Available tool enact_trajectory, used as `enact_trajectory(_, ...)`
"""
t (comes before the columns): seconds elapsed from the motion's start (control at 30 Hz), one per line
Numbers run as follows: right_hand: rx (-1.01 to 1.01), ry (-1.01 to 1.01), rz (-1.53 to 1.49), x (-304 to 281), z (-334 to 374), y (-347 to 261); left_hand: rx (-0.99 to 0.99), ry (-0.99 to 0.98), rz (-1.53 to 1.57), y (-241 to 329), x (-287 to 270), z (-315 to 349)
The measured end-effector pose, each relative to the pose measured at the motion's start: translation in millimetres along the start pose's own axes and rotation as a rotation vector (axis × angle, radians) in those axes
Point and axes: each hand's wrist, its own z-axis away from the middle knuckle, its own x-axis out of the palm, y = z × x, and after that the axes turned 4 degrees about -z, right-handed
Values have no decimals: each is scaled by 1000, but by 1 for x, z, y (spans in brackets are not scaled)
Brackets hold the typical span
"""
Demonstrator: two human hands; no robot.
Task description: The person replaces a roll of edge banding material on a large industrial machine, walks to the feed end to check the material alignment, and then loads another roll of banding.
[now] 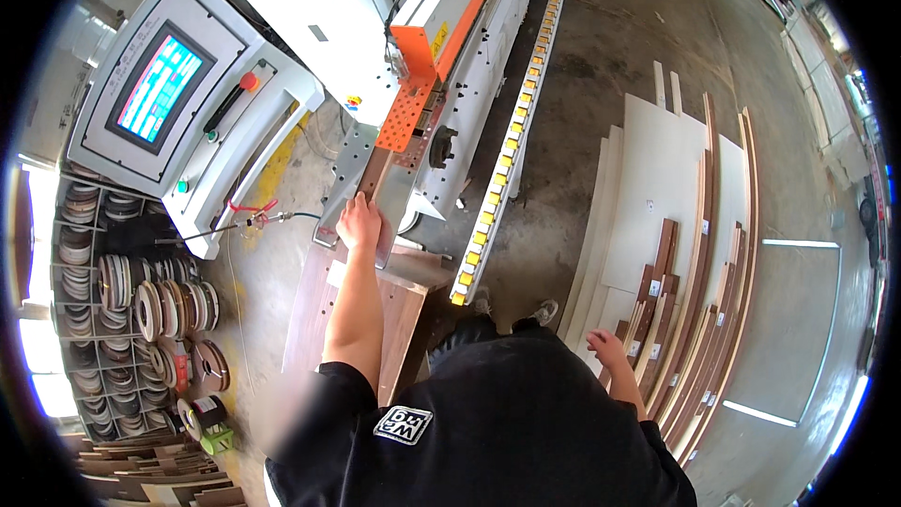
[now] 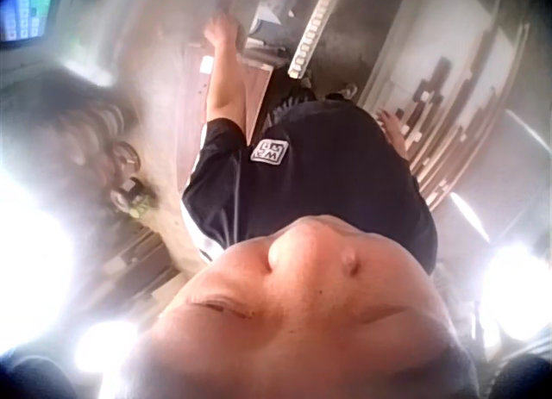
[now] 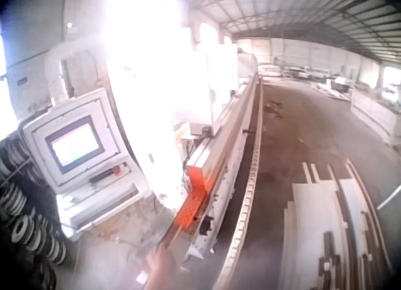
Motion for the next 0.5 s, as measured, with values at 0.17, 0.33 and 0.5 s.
enact_trajectory(0.17,111,63,-201,-16,11,30,-20,-83,17,33,2,-34)
enact_trajectory(0.33,-21,34,-21,-17,37,52,104,28,14,40,2,-37)
enact_trajectory(0.5,-20,79,-67,2,62,81,103,15,-41,-16,-2,24)
